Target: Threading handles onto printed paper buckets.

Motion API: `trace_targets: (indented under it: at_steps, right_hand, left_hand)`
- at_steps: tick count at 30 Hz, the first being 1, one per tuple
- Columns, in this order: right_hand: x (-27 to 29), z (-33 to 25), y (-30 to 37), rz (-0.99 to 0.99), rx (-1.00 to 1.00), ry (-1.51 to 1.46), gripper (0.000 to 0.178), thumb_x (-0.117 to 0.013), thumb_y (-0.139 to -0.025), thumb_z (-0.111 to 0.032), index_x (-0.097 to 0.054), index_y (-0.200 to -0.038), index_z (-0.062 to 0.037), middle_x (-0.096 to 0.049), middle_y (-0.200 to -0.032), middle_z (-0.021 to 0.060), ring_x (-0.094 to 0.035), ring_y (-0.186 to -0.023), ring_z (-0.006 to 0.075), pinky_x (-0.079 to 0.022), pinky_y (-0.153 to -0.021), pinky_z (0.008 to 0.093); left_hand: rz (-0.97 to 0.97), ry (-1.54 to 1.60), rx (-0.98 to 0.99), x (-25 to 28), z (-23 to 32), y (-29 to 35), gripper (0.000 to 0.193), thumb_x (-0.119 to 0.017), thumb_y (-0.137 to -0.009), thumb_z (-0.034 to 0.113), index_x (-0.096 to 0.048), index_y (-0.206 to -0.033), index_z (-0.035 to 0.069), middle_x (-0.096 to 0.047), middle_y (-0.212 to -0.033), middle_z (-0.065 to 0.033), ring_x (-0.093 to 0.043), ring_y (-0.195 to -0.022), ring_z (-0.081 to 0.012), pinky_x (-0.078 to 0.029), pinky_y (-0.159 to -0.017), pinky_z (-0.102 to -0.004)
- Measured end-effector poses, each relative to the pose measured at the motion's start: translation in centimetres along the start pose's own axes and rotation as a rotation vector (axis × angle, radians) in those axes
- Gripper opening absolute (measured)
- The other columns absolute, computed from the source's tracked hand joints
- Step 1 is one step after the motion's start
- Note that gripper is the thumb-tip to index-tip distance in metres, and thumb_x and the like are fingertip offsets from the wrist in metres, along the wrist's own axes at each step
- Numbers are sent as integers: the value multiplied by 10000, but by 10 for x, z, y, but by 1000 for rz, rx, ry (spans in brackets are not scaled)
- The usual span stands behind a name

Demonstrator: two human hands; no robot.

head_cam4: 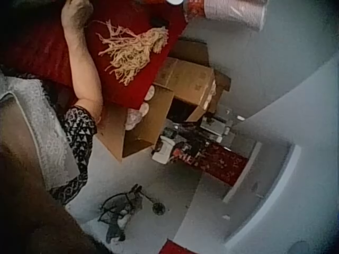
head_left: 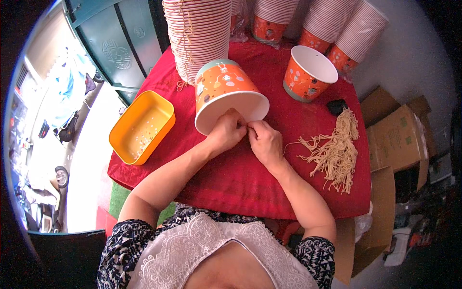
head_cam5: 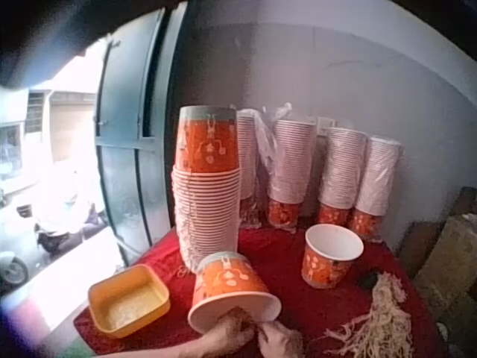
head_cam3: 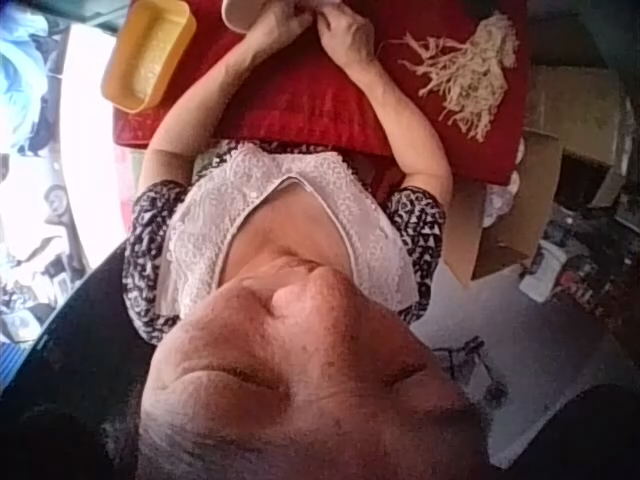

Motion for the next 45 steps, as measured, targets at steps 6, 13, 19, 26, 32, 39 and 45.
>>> trace_targets:
  at_steps: [6,13,19,26,32,39,45]
  right_hand:
    - [-5,6,1,-18,-32,-10,87,-620,-808,-80,-621,-883,-37,-641,-817,176,-637,-728,379,-516,-611,461]
    - [-7,16,-2,-42,-123,-182,97,-595,-811,-97,-631,-868,-27,-648,-827,199,-628,-769,404,-509,-661,480]
    - [-12,30,-5,-247,-345,-296,159,-579,-816,-140,-655,-901,-29,-653,-836,211,-628,-809,416,-513,-691,459]
    - [-11,30,-7,-275,-384,-327,182,-566,-826,-144,-663,-921,-24,-645,-851,235,-641,-806,406,-507,-692,456]
    - [-14,36,-5,-231,-407,-423,183,-582,-822,-153,-670,-891,-8,-647,-824,234,-651,-789,397,-508,-684,434]
    - [-16,38,-3,-215,-452,-390,184,-594,-822,-171,-681,-883,-21,-660,-825,220,-657,-779,391,-514,-689,431]
    - [-7,25,-6,-213,-348,-219,186,-603,-835,-207,-657,-884,-36,-652,-825,215,-635,-784,417,-505,-682,482]
  left_hand:
    - [-41,21,17,-2,-3,-1,145,-599,-781,103,-635,-857,-16,-628,-883,-203,-616,-868,-336,-478,-798,-406]
    - [51,11,-58,-6,-9,0,137,-604,-756,80,-630,-833,-31,-620,-862,-222,-609,-847,-362,-479,-771,-421]
    - [121,-30,-117,-1,-1,0,118,-616,-739,50,-612,-796,-53,-604,-859,-244,-594,-831,-393,-475,-741,-433]
    - [18,-46,-107,-2,-2,0,102,-623,-797,75,-631,-845,-15,-608,-912,-205,-587,-909,-367,-460,-845,-416]
    - [92,-30,-176,1,10,4,110,-593,-707,0,-649,-791,-42,-632,-841,-213,-611,-850,-359,-483,-774,-414]
    - [60,12,-142,0,14,3,111,-608,-709,8,-652,-797,-44,-628,-847,-214,-609,-841,-358,-480,-768,-419]
    - [132,-36,-189,-3,7,1,77,-583,-728,6,-629,-757,-48,-610,-839,-221,-592,-834,-383,-476,-751,-434]
Point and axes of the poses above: each hand's wrist, its own y-axis away from the middle knuckle, its own x-axis out of the back of the hand, z = x × y, the point moved 5 cm from there along -y, towards the middle knuckle
